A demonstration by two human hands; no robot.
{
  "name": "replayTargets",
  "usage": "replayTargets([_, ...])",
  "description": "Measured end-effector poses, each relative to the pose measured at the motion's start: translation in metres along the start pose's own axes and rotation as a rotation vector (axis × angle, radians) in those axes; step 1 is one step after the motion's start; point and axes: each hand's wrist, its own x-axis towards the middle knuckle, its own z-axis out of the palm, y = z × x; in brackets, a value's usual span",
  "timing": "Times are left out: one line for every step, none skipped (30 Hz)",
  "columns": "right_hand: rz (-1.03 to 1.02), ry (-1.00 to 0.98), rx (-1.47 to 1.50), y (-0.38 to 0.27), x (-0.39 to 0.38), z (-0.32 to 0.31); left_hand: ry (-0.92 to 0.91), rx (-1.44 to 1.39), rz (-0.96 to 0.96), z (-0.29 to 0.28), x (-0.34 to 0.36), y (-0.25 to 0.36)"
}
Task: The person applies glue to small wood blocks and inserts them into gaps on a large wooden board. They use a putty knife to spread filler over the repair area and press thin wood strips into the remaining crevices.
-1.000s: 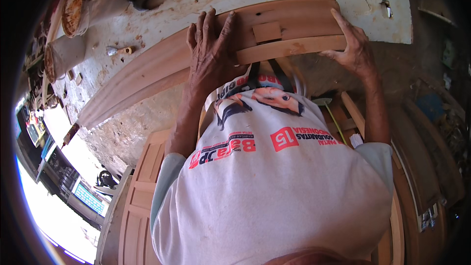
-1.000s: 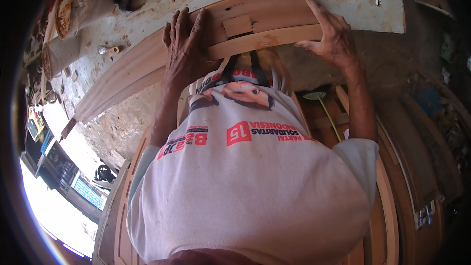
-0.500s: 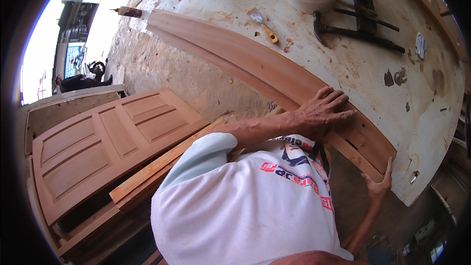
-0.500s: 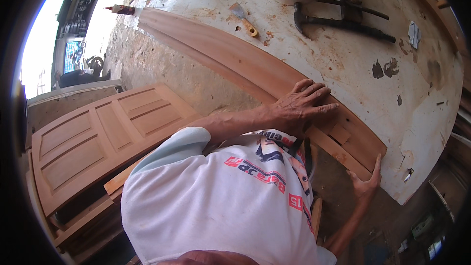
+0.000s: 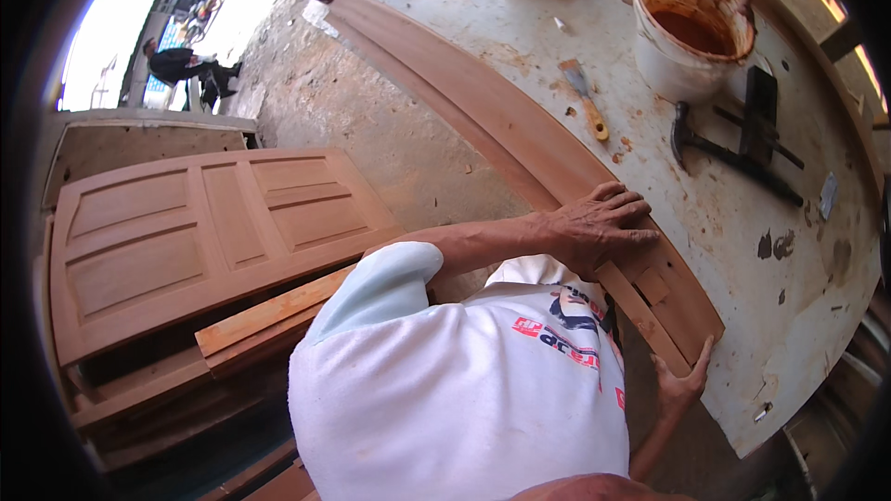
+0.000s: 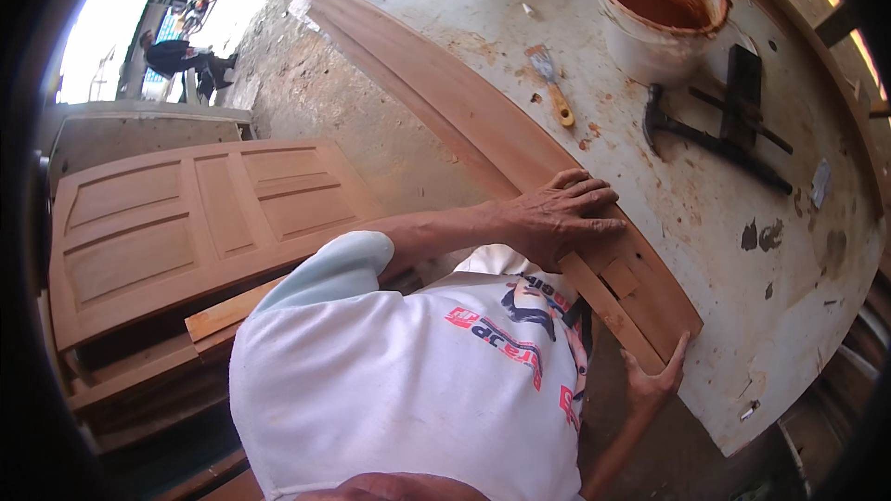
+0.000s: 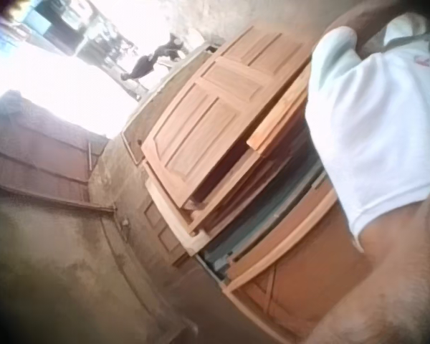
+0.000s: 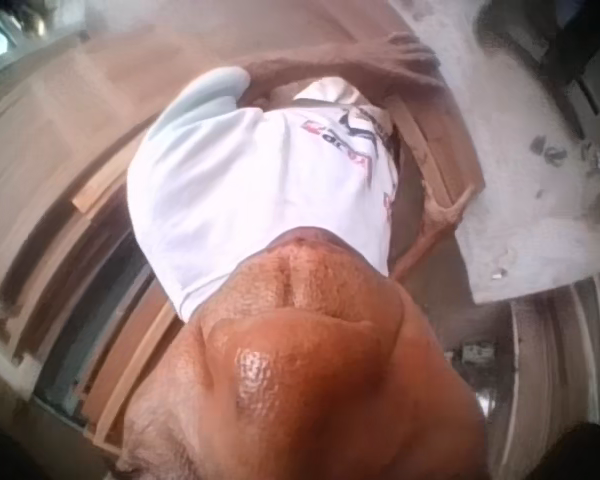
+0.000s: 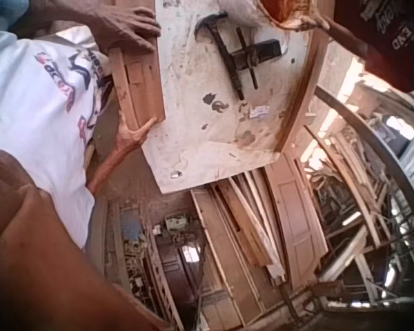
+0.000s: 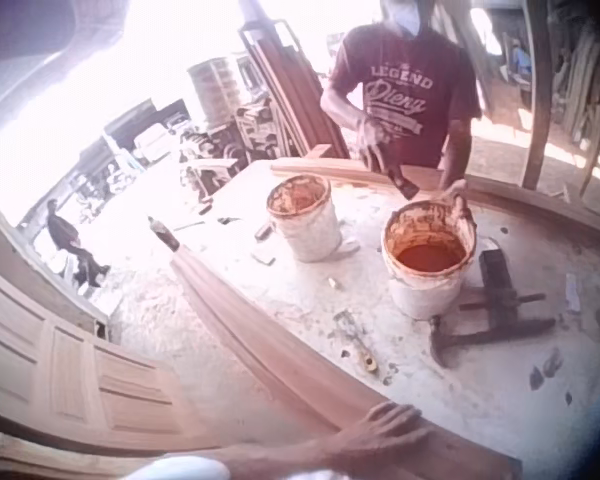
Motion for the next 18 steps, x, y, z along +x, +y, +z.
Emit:
replayTargets([0.053, -0.015, -0.005, -0.012, 0.001, 0.006, -0.006, -0.005, -0.008, -0.008, -0.007, -0.006])
replayTargets([0.032, -0.008, -0.007, -0.019, 0.001, 0.011, 0.001, -0.009, -0.006, -0.014, -0.012, -0.01])
replayTargets([0.014, -0.001, -0.008, -0.024, 0.001, 0.017, 0.006, -0.013, -0.003, -0.019, -0.018, -0.015])
replayTargets([-0.001, 0.007, -0.007, -0.03, 0.004, 0.022, 0.006, -0.016, 0.002, -0.025, -0.022, -0.02])
replayTargets([0.0, 0.006, -0.009, -0.035, 0.005, 0.025, 0.015, -0.017, 0.004, -0.026, -0.026, -0.024])
replayTargets([0.005, 0.006, -0.009, -0.04, 0.006, 0.027, 0.02, -0.017, 0.008, -0.026, -0.028, -0.029])
replayTargets([0.012, 0.009, -0.008, -0.045, 0.007, 0.029, 0.022, -0.018, 0.015, -0.028, -0.031, -0.033])
replayTargets([0.06, -0.017, -0.022, -0.053, 0.007, 0.027, 0.047, 0.005, 0.012, -0.025, -0.033, -0.034])
replayTargets([0.111, -0.04, -0.04, -0.065, 0.012, 0.024, 0.073, 0.023, 0.013, -0.023, -0.035, -0.034])
replayTargets([0.161, -0.064, -0.058, -0.072, 0.01, 0.021, 0.1, 0.041, 0.012, -0.019, -0.038, -0.033])
replayTargets([0.088, -0.031, -0.076, -0.064, 0.009, 0.023, 0.092, 0.017, 0.026, -0.018, -0.039, -0.035])
replayTargets([0.011, 0.006, -0.075, -0.05, 0.009, 0.027, 0.084, 0.018, 0.032, -0.019, -0.035, -0.037])
replayTargets([-0.066, 0.044, -0.074, -0.035, 0.008, 0.031, 0.078, 0.018, 0.038, -0.015, -0.031, -0.037])
replayTargets([-0.062, 0.037, -0.076, -0.033, 0.008, 0.031, 0.076, 0.011, 0.051, -0.015, -0.028, -0.035])
replayTargets([-0.059, 0.03, -0.078, -0.03, 0.008, 0.03, -0.014, 0.014, 0.013, -0.016, -0.029, -0.035])
replayTargets([-0.057, 0.023, -0.082, -0.027, 0.008, 0.031, -0.019, 0.025, 0.005, -0.017, -0.03, -0.034])
replayTargets([-0.056, 0.021, -0.083, -0.029, 0.009, 0.031, -0.025, 0.04, -0.001, -0.021, -0.03, -0.031])
replayTargets([-0.055, 0.02, -0.084, -0.031, 0.01, 0.03, -0.029, 0.054, -0.008, -0.023, -0.029, -0.028])
